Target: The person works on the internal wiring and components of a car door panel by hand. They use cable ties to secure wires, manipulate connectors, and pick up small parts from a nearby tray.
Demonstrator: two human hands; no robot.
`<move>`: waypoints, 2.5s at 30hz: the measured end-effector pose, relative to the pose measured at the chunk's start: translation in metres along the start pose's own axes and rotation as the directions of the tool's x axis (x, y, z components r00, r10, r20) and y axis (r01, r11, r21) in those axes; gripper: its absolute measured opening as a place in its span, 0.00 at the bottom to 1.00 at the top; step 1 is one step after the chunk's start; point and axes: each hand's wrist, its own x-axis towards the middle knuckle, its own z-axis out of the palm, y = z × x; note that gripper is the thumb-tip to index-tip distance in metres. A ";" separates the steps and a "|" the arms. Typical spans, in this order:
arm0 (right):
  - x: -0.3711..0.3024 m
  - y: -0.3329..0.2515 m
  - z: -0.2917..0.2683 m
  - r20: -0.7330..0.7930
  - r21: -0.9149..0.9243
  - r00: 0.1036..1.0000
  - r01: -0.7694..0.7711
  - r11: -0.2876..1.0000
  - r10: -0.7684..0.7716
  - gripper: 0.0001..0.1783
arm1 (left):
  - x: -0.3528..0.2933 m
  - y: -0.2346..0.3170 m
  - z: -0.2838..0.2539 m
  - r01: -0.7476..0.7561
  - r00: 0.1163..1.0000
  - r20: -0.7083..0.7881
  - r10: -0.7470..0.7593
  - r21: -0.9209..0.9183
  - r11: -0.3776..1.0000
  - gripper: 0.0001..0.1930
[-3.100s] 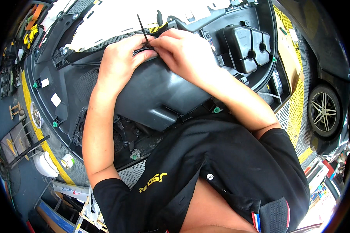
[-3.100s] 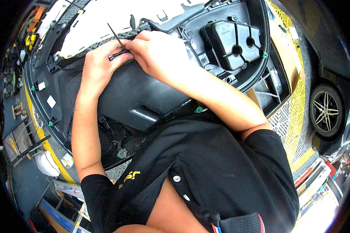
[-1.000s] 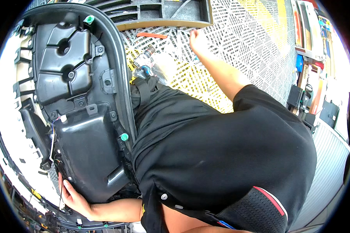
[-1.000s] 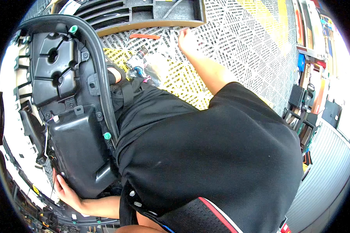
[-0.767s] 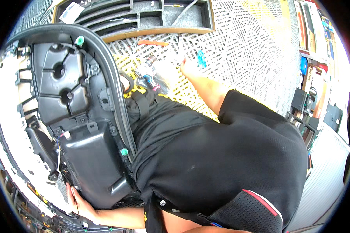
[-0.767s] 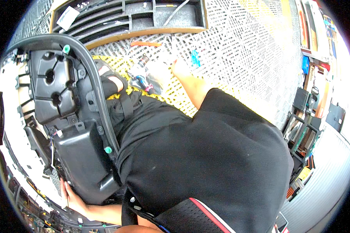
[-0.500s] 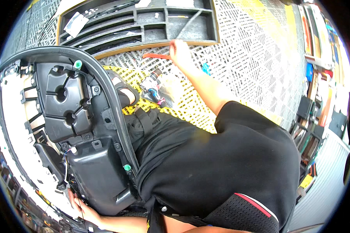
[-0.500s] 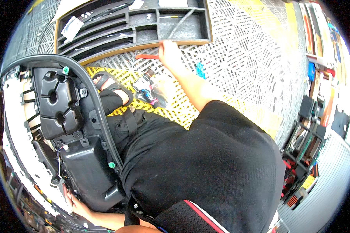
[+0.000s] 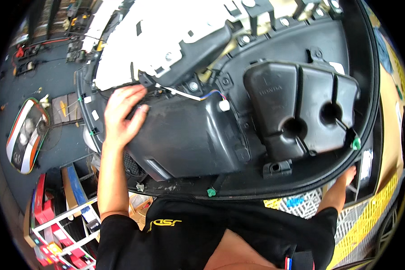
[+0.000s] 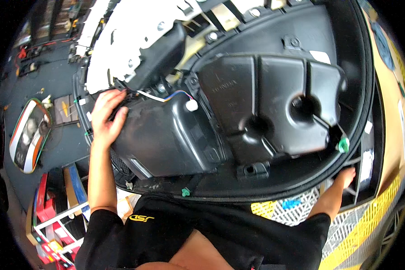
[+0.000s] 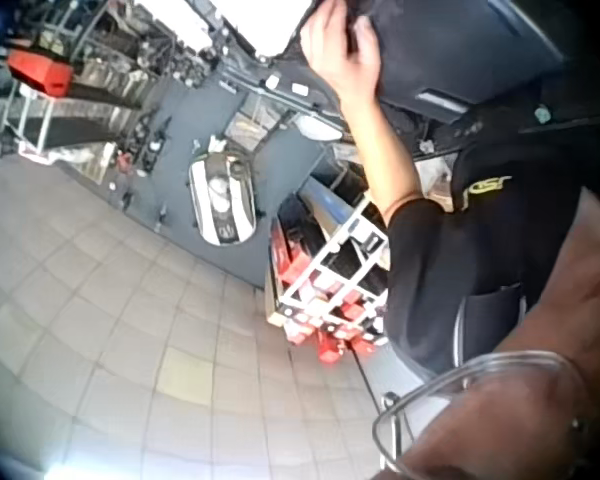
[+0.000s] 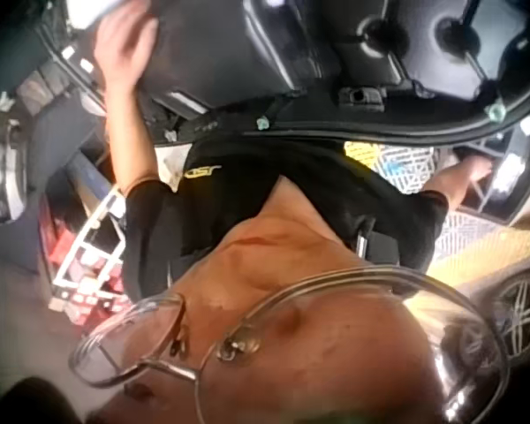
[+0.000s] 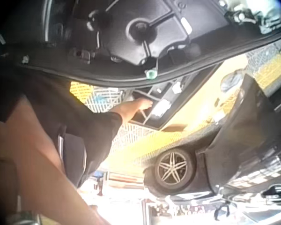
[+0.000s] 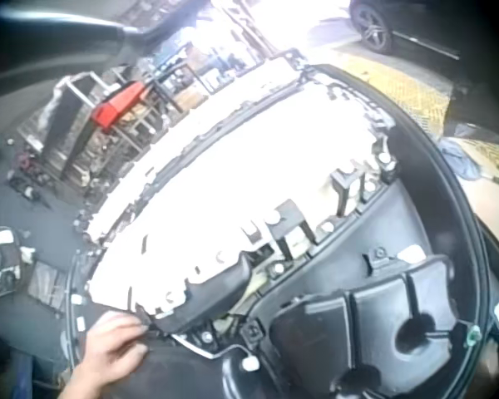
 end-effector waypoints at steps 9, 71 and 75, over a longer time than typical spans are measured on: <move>-0.001 0.016 -0.076 -0.017 -0.147 0.988 0.152 0.977 -0.156 0.21 | -0.022 -0.018 0.028 -0.013 0.971 -0.238 0.016 0.012 1.000 0.14; -0.412 -0.396 -0.687 -0.689 0.056 0.100 0.995 0.084 -0.718 0.12 | -0.043 -0.060 0.031 -0.213 0.639 -0.715 -0.282 -0.517 0.829 0.04; -0.419 -0.407 -0.686 -0.692 0.057 0.114 0.993 0.103 -0.713 0.13 | -0.046 -0.049 0.026 -0.312 0.770 -0.623 -0.139 -0.557 0.770 0.07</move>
